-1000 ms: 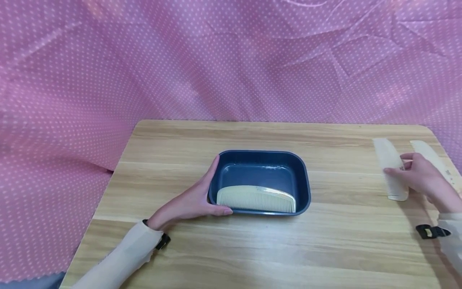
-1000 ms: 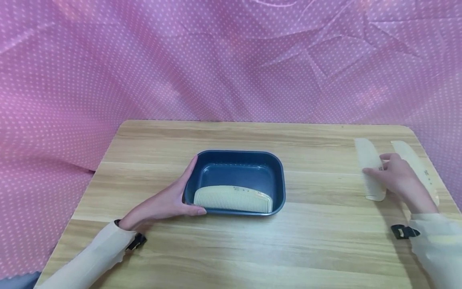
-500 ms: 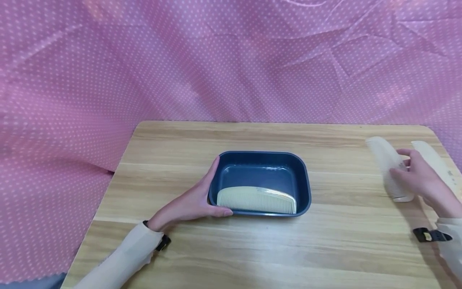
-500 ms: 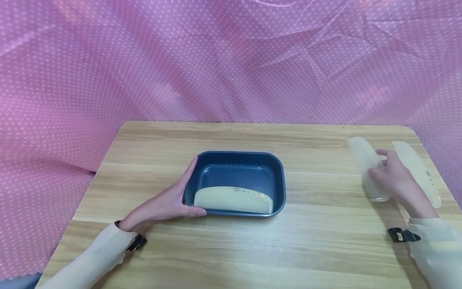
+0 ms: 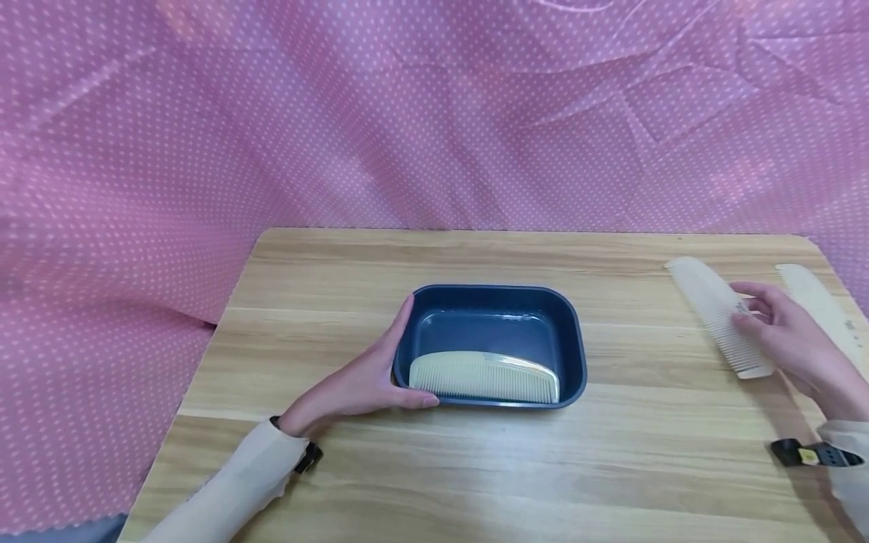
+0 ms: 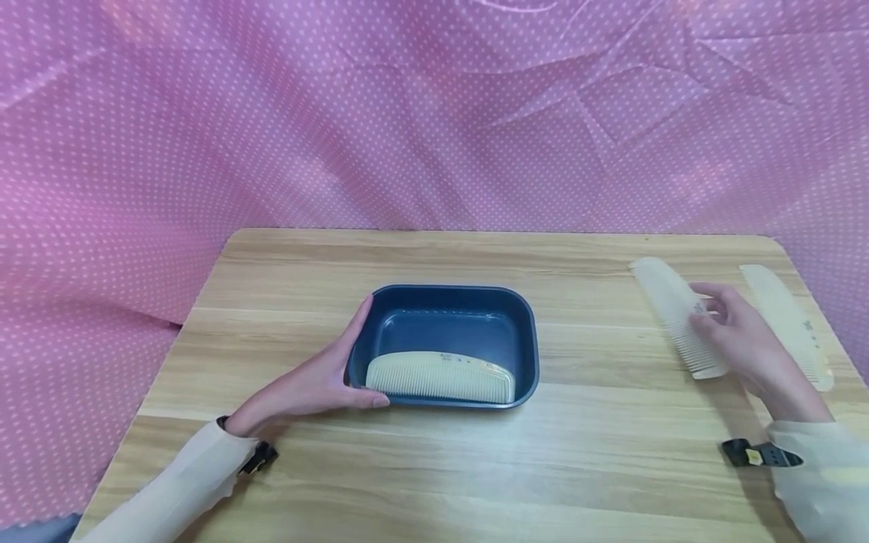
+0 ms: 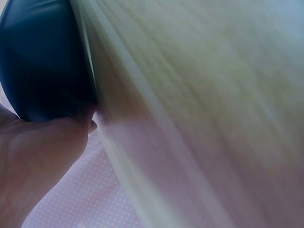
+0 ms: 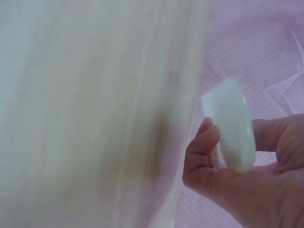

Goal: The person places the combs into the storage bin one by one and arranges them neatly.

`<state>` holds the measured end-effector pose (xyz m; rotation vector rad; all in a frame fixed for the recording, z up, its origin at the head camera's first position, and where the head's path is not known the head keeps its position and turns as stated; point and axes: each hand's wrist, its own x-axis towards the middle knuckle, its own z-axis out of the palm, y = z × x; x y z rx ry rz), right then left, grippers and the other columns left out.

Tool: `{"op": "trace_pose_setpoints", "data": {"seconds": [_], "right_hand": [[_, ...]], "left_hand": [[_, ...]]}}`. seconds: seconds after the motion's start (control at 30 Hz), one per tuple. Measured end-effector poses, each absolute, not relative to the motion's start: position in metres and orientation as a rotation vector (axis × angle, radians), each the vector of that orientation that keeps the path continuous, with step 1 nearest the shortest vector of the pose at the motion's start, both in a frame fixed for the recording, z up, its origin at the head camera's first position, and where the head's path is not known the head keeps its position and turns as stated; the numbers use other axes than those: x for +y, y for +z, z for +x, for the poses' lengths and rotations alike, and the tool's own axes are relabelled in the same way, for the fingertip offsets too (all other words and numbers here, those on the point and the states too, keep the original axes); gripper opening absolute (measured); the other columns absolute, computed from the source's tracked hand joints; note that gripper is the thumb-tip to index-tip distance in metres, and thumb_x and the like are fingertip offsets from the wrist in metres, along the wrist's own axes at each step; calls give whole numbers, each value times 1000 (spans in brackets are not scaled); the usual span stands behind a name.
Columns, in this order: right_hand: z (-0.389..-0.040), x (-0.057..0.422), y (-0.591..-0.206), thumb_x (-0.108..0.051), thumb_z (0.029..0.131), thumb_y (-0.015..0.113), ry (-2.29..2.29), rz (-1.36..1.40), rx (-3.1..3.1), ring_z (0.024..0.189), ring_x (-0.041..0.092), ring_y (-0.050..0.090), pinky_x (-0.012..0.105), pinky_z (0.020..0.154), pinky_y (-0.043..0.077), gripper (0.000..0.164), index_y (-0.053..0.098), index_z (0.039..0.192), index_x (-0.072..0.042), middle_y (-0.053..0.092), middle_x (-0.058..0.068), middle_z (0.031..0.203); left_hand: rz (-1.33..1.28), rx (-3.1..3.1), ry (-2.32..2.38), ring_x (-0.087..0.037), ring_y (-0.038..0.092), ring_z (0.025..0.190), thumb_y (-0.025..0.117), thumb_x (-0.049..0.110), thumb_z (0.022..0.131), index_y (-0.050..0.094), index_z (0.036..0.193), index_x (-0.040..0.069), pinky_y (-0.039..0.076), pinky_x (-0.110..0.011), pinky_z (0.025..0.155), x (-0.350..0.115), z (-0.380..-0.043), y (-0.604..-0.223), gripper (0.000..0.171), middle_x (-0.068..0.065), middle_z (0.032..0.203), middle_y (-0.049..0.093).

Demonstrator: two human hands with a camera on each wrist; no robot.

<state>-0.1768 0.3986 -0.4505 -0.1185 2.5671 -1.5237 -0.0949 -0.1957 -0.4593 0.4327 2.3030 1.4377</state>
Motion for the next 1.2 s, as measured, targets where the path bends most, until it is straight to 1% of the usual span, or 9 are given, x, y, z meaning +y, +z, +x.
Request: {"op": "trace_pose_setpoints", "data": {"seconds": [0.03,0.07,0.2,0.3,0.43,0.6,0.87,1.1,1.2], "right_hand": [[-176,398,-450,4,111,53,-1634,-111,2483,93,-3,56,15,73,50,50,55,135,-40,59,-15,109],[-175,396,-450,5,111,53,-1730,-102,2398,94,-2,57,15,73,50,52,58,134,-41,60,-15,109],[-174,389,-448,10,109,57,-2056,-63,2115,97,1,64,16,74,53,51,73,135,-31,70,-9,109],[-174,382,-446,9,107,62,-2113,-35,2082,96,2,66,16,74,54,46,76,134,-26,74,-8,108],[-173,372,-444,5,107,65,-2105,22,2071,95,3,67,18,73,55,43,77,135,-25,76,-9,109],[-172,364,-442,3,109,64,-2120,74,1998,94,5,68,21,70,56,41,79,135,-25,78,-10,110],[-172,349,-442,-1,108,67,-2103,82,1993,89,6,69,22,67,56,36,81,130,-25,77,-9,105],[-174,333,-436,-2,109,67,-2130,71,1929,92,9,71,25,69,59,33,80,132,-21,78,-7,111],[-174,326,-432,-2,110,65,-2133,33,1886,94,10,72,26,70,60,33,79,133,-19,78,-5,113]], "left_hand": [[428,2300,1438,-16,14,162,96,43,84,-17,167,55,23,-65,125,-195,-95,-459,141,16,179,3],[425,2299,1437,-17,14,162,97,43,84,-17,167,55,24,-66,125,-195,-95,-459,141,16,179,3],[418,2300,1439,-18,15,162,97,43,83,-17,167,55,25,-66,124,-195,-95,-458,142,16,179,3],[415,2303,1440,-18,16,162,97,42,83,-17,167,55,25,-65,124,-195,-95,-457,142,15,179,3],[415,2295,1451,-17,16,162,97,42,83,-17,167,56,25,-65,125,-194,-95,-456,142,16,179,4],[426,2292,1453,-16,16,162,97,42,83,-17,167,55,25,-65,125,-193,-96,-455,142,15,179,5],[426,2296,1448,-18,15,162,97,41,83,-17,168,54,24,-65,125,-193,-95,-453,143,12,180,3],[443,2297,1454,-17,18,162,98,40,83,-18,168,54,25,-63,125,-193,-94,-453,144,11,180,6],[453,2305,1447,-20,15,163,97,40,84,-18,168,52,23,-65,125,-193,-94,-453,143,9,181,4]]}}
